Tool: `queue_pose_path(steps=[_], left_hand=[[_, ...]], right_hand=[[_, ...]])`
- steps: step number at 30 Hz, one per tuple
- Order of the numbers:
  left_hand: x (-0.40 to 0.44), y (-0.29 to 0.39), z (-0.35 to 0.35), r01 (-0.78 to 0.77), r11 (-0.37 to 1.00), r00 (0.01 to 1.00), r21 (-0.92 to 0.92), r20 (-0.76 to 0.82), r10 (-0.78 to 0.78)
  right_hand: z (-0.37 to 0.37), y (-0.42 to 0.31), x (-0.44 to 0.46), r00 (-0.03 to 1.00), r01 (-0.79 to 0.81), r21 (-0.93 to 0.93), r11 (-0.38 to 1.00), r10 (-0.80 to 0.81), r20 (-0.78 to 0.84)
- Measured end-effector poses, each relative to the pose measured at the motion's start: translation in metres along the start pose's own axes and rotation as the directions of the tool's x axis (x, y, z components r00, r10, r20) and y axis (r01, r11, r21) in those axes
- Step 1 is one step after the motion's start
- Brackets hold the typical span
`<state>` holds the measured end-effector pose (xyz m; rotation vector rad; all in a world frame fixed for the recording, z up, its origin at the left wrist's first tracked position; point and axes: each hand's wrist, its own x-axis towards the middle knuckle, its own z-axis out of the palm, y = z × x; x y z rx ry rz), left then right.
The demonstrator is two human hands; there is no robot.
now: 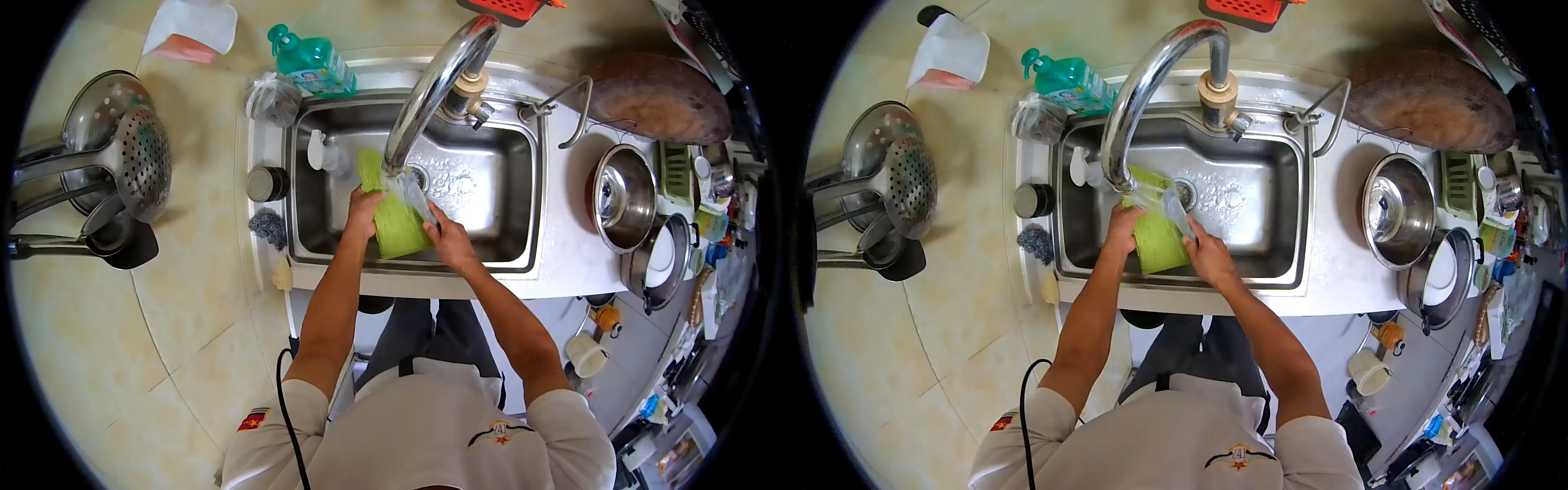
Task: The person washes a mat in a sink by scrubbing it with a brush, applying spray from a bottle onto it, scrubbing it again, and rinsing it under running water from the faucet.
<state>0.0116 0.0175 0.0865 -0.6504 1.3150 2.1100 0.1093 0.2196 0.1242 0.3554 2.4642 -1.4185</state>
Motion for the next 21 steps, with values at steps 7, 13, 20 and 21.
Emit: queue_pose_path(steps=[7,13,20,21], left_hand=[[-0.001,-0.009,0.005,-0.005,0.999,0.999,-0.037,-0.040,0.003],[-0.006,-0.009,0.020,-0.055,0.998,0.996,0.031,0.066,0.052],[-0.007,-0.006,0.011,0.005,0.997,0.997,0.074,0.082,-0.011],[-0.005,-0.007,0.013,0.022,0.995,0.996,0.099,0.083,-0.031]], right_hand=[[0.002,0.009,-0.001,0.998,0.045,0.021,0.999,-0.044,-0.042],[-0.013,-0.006,0.026,0.983,-0.178,0.043,0.983,0.175,0.058],[-0.005,0.009,0.007,0.991,-0.132,0.045,0.990,0.134,-0.030],[-0.012,0.003,0.025,0.988,-0.149,0.004,0.989,0.149,-0.032]])
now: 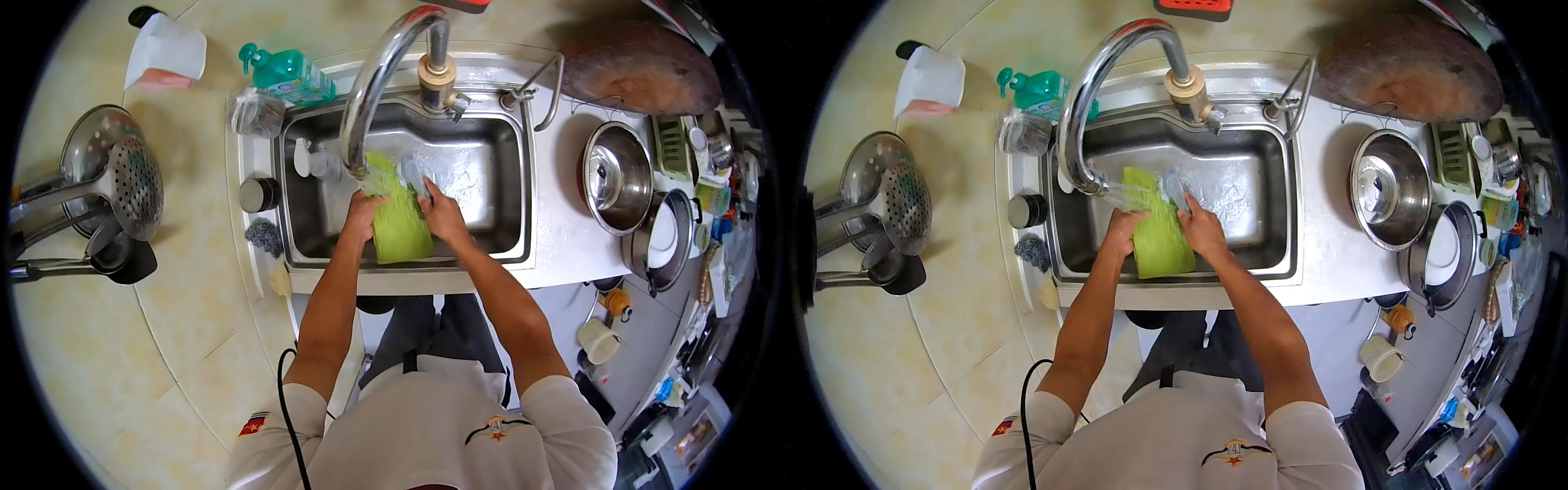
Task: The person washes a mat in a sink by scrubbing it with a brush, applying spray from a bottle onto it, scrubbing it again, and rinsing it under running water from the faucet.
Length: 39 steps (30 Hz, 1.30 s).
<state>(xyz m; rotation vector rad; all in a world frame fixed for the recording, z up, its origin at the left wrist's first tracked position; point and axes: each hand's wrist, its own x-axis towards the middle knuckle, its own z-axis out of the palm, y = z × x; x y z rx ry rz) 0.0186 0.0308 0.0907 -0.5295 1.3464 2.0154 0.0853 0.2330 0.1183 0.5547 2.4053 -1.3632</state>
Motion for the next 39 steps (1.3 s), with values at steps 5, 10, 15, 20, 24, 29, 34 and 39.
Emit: queue_pose_path(steps=[5,10,15,20,24,29,34,39], left_hand=[[-0.001,-0.002,-0.016,0.046,0.995,0.999,-0.084,0.019,-0.045],[-0.003,-0.002,-0.017,0.023,0.991,0.999,-0.129,0.037,-0.018],[-0.004,0.002,-0.018,0.005,0.990,0.996,-0.141,0.083,0.007],[-0.005,0.009,-0.012,-0.004,0.993,0.994,-0.116,0.106,0.016],[-0.003,0.012,-0.008,-0.027,0.991,0.987,-0.130,0.152,0.047],[-0.004,0.023,0.016,-0.046,0.995,0.988,-0.085,0.142,0.058],[-0.005,0.026,0.017,-0.036,0.998,0.997,-0.057,0.065,0.039],[0.010,0.009,0.005,0.021,0.998,1.000,-0.052,0.004,-0.021]], right_hand=[[-0.038,-0.014,-0.001,0.988,-0.053,0.336,0.941,0.098,-0.118],[-0.073,-0.023,-0.042,0.995,-0.100,0.246,0.964,0.099,0.017],[-0.051,0.006,-0.046,0.994,0.090,0.168,0.982,-0.078,-0.075],[-0.050,0.004,-0.052,0.975,0.197,0.060,0.979,-0.189,-0.117],[-0.045,0.000,-0.063,0.979,0.192,-0.060,0.979,-0.187,0.084],[-0.033,-0.005,-0.046,0.990,0.141,-0.039,0.989,-0.142,-0.004],[-0.026,-0.022,-0.028,0.999,0.044,0.074,0.996,-0.044,-0.003],[-0.008,0.008,-0.048,0.997,0.081,0.068,0.994,-0.082,0.014]])
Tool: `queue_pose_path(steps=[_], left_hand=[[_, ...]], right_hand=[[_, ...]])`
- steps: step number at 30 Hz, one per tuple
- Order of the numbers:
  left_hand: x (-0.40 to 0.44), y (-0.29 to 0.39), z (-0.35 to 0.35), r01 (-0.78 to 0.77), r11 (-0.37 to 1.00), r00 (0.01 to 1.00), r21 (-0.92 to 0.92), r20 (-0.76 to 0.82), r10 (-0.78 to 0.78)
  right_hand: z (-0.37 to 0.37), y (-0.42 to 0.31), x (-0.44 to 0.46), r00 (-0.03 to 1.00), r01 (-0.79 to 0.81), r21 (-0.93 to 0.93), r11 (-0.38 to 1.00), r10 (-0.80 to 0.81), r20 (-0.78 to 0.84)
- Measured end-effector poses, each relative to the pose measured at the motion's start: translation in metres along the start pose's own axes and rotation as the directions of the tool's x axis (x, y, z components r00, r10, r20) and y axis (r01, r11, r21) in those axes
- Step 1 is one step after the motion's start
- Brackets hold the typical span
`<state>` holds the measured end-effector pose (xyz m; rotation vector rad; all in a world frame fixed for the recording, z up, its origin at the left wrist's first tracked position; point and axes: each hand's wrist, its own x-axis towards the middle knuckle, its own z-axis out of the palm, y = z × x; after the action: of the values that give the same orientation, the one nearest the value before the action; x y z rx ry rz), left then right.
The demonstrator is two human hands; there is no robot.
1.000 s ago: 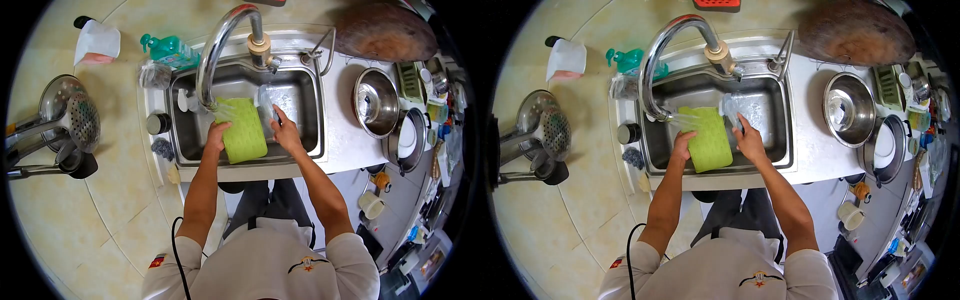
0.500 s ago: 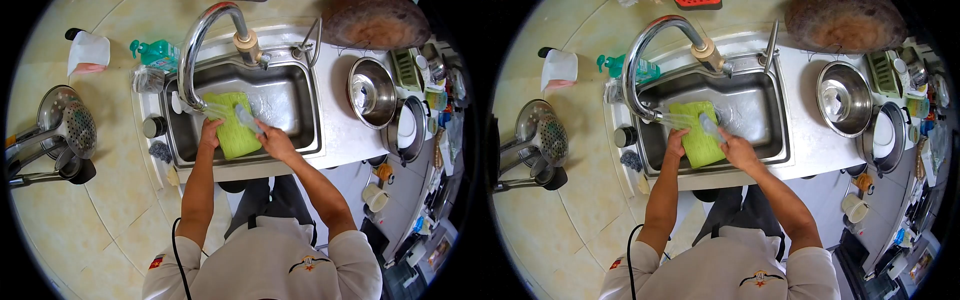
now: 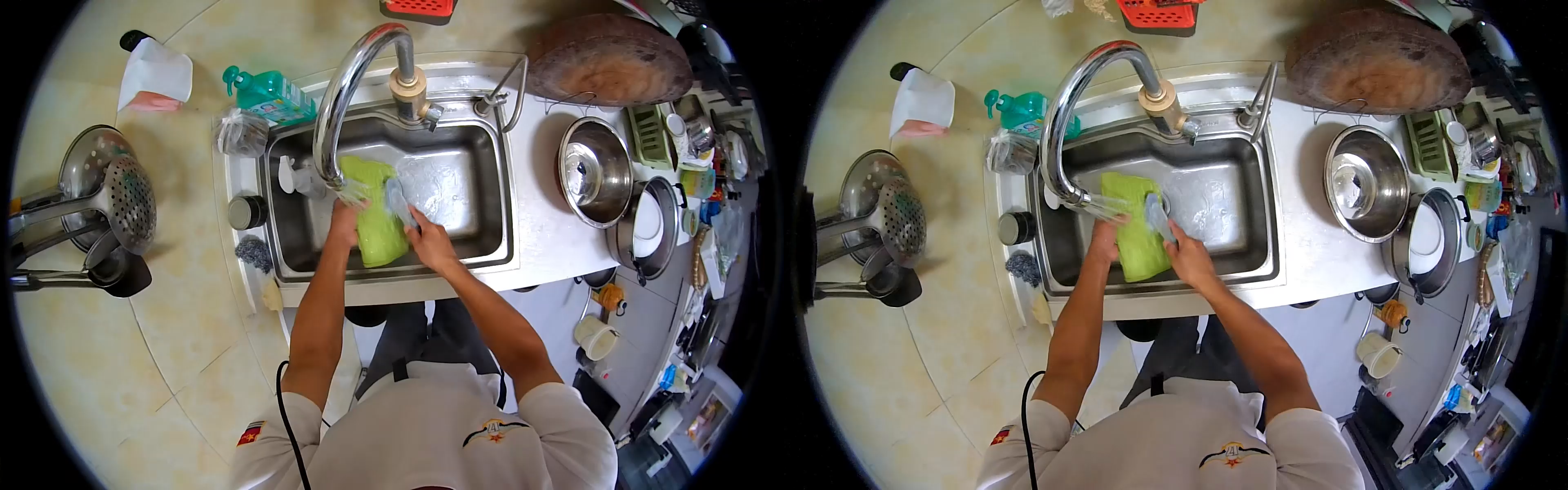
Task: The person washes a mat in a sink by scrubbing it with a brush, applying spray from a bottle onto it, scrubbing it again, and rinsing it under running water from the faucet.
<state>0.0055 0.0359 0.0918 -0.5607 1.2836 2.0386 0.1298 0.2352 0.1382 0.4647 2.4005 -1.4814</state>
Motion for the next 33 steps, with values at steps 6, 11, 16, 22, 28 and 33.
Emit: queue_pose_path(steps=[6,11,16,22,28,33], left_hand=[[-0.007,0.028,0.029,-0.120,0.993,0.979,0.019,-0.164,0.121],[-0.002,-0.001,0.017,-0.166,0.981,0.965,0.100,-0.188,0.183],[-0.014,0.015,0.012,-0.148,0.984,0.964,0.103,-0.206,0.167],[-0.053,0.027,0.014,-0.299,0.946,0.915,0.127,-0.242,0.322],[-0.056,0.013,0.000,-0.278,0.742,0.777,0.610,-0.311,0.547],[-0.062,0.008,0.030,-0.417,0.836,0.778,0.357,-0.335,0.531]], right_hand=[[0.012,-0.003,-0.002,0.980,0.193,-0.031,0.981,-0.194,-0.051],[0.005,-0.029,0.022,0.997,-0.068,0.003,0.998,0.068,0.028],[0.014,-0.021,0.004,0.997,-0.074,-0.075,0.994,0.074,-0.003],[-0.035,0.008,-0.002,0.979,-0.128,-0.069,0.989,0.115,-0.166],[-0.059,0.012,-0.026,0.963,-0.127,-0.105,0.986,0.097,-0.251],[-0.064,0.040,-0.036,0.937,-0.078,-0.057,0.995,0.054,-0.346]])
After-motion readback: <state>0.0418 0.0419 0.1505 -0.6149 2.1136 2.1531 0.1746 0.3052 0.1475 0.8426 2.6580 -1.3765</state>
